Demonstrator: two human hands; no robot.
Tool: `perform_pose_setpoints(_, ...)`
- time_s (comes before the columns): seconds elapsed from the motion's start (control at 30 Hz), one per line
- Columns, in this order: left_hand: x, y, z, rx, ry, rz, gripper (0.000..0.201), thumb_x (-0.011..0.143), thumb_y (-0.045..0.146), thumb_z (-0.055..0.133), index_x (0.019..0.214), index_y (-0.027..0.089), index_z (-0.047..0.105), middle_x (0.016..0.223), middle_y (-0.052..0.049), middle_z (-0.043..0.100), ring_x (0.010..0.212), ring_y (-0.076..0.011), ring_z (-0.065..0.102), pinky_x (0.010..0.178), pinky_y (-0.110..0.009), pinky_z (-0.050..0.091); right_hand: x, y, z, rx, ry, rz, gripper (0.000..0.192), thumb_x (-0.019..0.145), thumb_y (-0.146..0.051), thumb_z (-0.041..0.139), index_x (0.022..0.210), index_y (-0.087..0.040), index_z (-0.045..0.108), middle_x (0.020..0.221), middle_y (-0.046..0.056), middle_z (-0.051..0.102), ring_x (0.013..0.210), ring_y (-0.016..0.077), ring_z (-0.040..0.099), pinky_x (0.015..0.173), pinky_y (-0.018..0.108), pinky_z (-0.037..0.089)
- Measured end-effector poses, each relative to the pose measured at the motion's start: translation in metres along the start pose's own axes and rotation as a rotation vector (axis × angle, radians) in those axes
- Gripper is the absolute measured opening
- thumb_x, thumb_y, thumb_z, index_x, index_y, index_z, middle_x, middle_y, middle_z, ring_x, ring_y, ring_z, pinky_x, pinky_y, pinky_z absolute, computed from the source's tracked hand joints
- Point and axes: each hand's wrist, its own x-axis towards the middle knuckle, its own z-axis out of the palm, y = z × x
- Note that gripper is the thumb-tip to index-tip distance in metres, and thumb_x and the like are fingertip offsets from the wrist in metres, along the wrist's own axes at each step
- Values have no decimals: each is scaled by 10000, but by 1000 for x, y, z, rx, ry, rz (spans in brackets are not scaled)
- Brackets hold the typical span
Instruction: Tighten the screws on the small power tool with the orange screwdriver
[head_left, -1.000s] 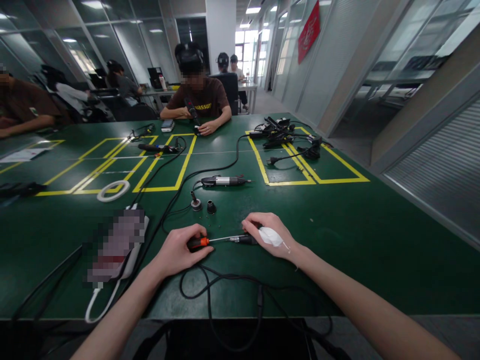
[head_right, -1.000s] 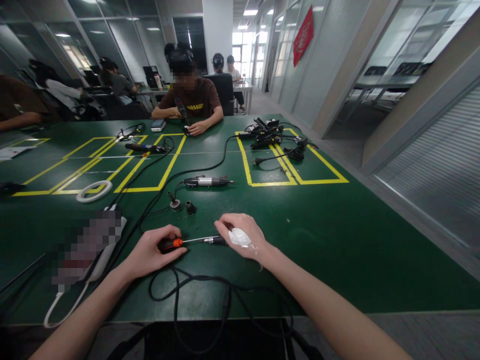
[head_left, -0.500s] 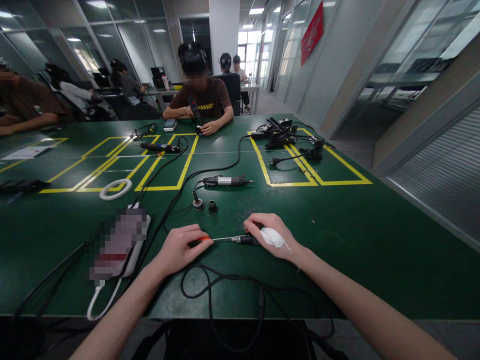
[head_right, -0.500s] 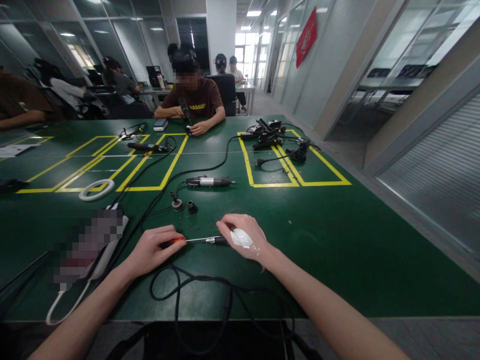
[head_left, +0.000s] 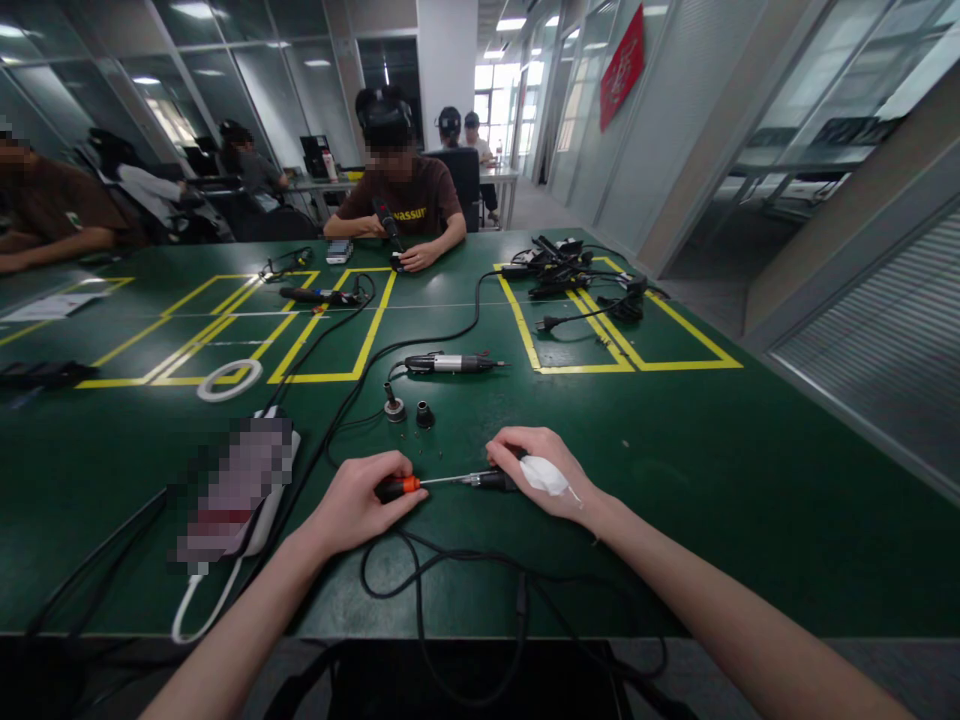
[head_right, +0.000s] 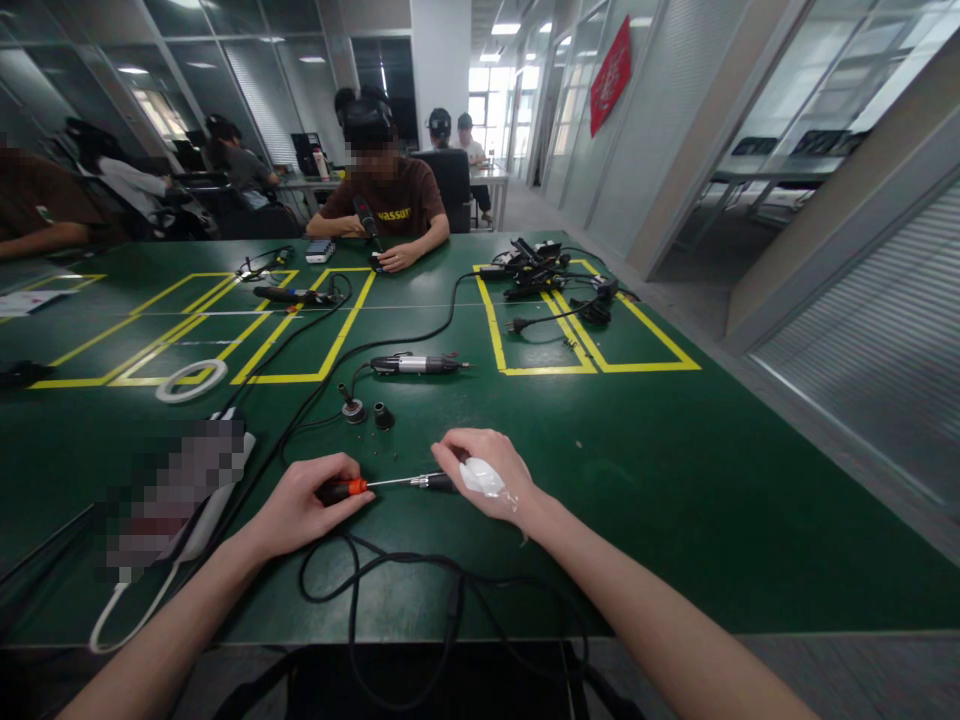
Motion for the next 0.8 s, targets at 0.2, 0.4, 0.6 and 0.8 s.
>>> perform_pose_setpoints(0.2, 1, 0, -3, 12, 13, 55, 274, 957, 390, 657, 796, 171, 687, 727, 1, 681, 633, -94, 608, 619, -192, 444, 0, 1, 0, 9, -5, 9, 357, 1016, -343, 524, 715, -197, 647, 742, 37, 718, 673, 179, 637, 681, 296, 445)
perform_pose_setpoints(0.4, 2, -1, -3, 50, -14, 53, 302, 996, 381, 602, 844, 172, 759, 738, -17, 695, 654, -103, 636, 629, -200, 448, 0, -2, -2, 6, -4, 3, 356, 1014, -338, 525, 712, -198, 651, 727, 35, 715, 658, 179, 634, 661, 294, 437)
perform_pose_setpoints(0.6, 1, -1, -3, 32, -34, 28, 272, 993, 369, 578, 887, 179, 743, 803, -23, 744, 718, -120, 693, 684, -204, 481, 0, -1, 0, 14, 2, 12, 358, 1015, -335, 536, 705, -196, 649, 722, 36, 711, 655, 178, 632, 662, 293, 433)
perform_pose_setpoints(0.8, 0, 1, -1, 24, -4, -14, 199, 866, 368, 705, 852, 184, 631, 699, 35, 652, 596, -100, 584, 596, -200, 432, 0, 1, 1, 6, 4, 12, 354, 1013, -346, 530, 716, -194, 649, 724, 34, 705, 664, 177, 630, 671, 288, 431)
